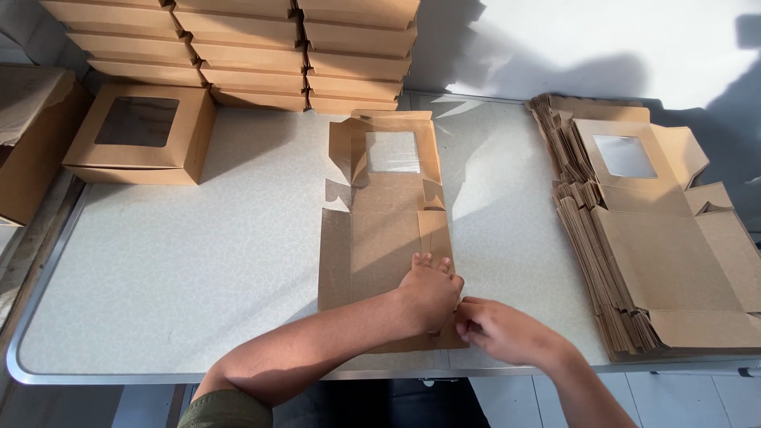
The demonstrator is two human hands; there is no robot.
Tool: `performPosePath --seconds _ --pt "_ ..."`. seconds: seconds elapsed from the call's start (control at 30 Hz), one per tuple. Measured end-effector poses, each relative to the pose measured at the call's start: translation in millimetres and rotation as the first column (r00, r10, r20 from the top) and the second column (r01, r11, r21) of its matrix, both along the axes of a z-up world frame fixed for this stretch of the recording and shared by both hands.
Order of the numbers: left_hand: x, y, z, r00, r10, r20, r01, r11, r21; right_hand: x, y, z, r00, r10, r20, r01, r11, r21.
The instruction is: The person assembles a flat-packed cardboard box with a clear window on the lid. They fold the side walls, tuck the flaps, and then close the lid to form a finished box, which is placed on a stack of similar boxes.
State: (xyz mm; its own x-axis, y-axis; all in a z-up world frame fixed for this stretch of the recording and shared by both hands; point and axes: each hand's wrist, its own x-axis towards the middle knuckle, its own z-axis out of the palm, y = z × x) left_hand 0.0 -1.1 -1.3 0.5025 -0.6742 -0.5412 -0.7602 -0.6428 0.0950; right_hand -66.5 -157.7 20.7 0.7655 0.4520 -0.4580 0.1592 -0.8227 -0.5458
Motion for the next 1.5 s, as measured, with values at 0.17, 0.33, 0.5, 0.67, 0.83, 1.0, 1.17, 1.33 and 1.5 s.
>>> performPosePath --seconds 0.17,0.33,0.5,0.67,0.83,1.0,1.17,1.33,1.5 --pt "-19 30 79 0.996 -0.014 0.085 0.027 0.988 -0.155 46 -3 32 0.973 -0.216 0.074 0.214 0.976 0.042" --pt "-24 23 71 0.998 -0.019 0.067 0.028 0.991 -0.135 132 -19 -12 0.805 -0.409 0.429 0.215 0.876 0.432" --pt "-27 25 75 0.996 -0.011 0.089 0.027 0.983 -0.179 238 10 -62 0.723 -0.611 0.321 0.343 0.721 0.601" --pt "1 37 77 0.995 0.003 -0.097 -0.032 0.952 -0.304 275 50 -90 0.636 -0.627 0.449 0.514 0.779 0.359" --pt "56 82 127 0.946 0.037 -0.323 -0.163 0.914 -0.372 271 63 -109 0.573 -0.552 0.605 0.609 0.781 0.136" --pt "149 112 19 0.509 0.733 0.451 -0.683 0.663 -0.307 263 73 -95 0.551 -0.456 0.699 0.603 0.796 0.043" --pt "144 102 1 0.533 0.742 0.407 -0.642 0.667 -0.378 247 83 -75 0.546 -0.357 0.758 0.550 0.835 -0.004" --pt "146 87 -13 0.597 0.701 0.390 -0.535 0.710 -0.457 225 99 -47 0.499 -0.262 0.826 0.329 0.939 0.099" --pt "157 88 -38 0.618 0.676 0.401 -0.454 0.723 -0.521 229 106 -50 0.790 -0.059 0.610 0.298 0.907 -0.298"
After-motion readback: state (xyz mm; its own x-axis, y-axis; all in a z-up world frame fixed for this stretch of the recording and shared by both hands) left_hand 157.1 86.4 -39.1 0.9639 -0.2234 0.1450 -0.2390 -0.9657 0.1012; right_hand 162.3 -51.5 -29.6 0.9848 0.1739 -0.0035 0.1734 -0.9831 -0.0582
